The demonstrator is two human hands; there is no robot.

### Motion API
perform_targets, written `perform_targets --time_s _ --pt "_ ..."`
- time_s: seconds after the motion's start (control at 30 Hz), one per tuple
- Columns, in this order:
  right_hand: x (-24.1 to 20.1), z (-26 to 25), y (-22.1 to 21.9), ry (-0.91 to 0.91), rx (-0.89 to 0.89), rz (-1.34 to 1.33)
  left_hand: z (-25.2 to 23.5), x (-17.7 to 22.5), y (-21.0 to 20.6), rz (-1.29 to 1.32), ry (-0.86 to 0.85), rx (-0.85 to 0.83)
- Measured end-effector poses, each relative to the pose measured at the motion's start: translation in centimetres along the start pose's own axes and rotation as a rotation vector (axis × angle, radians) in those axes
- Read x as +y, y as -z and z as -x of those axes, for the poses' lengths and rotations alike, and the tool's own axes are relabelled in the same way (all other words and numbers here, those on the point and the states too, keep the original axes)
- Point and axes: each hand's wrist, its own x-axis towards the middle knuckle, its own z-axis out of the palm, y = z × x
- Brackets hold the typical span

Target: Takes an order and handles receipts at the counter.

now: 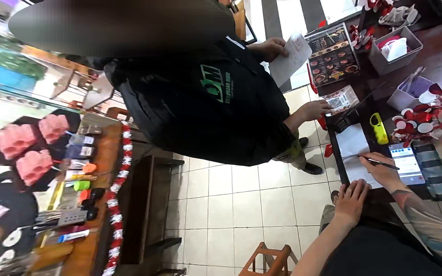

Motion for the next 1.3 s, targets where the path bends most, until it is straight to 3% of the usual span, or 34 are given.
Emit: perform_targets --time_s 0.2,0.3,0.77,1.3 --pt "-1.2 -1.0 0.2 -0.05 -0.039 0.091 -0.5 -0.1 0.8 -0.033 0.002 0.026" --pt "-0.7 -0.2 0.1 -0.075 -0.052 0.157 -0.1 0.3 1.0 -0.012 0.027 -0.069" --pt "1.8 -0.9 -1.5 0.08 -0.011 -0.001 -0.4 -0.3 -0.5 -0.017 -0.005 -0.135" --pt "1.4 -0.5 -1.1 -0.032 0.001 -0.045 -0.5 -0.3 -0.2 0.005 0.006 -0.123"
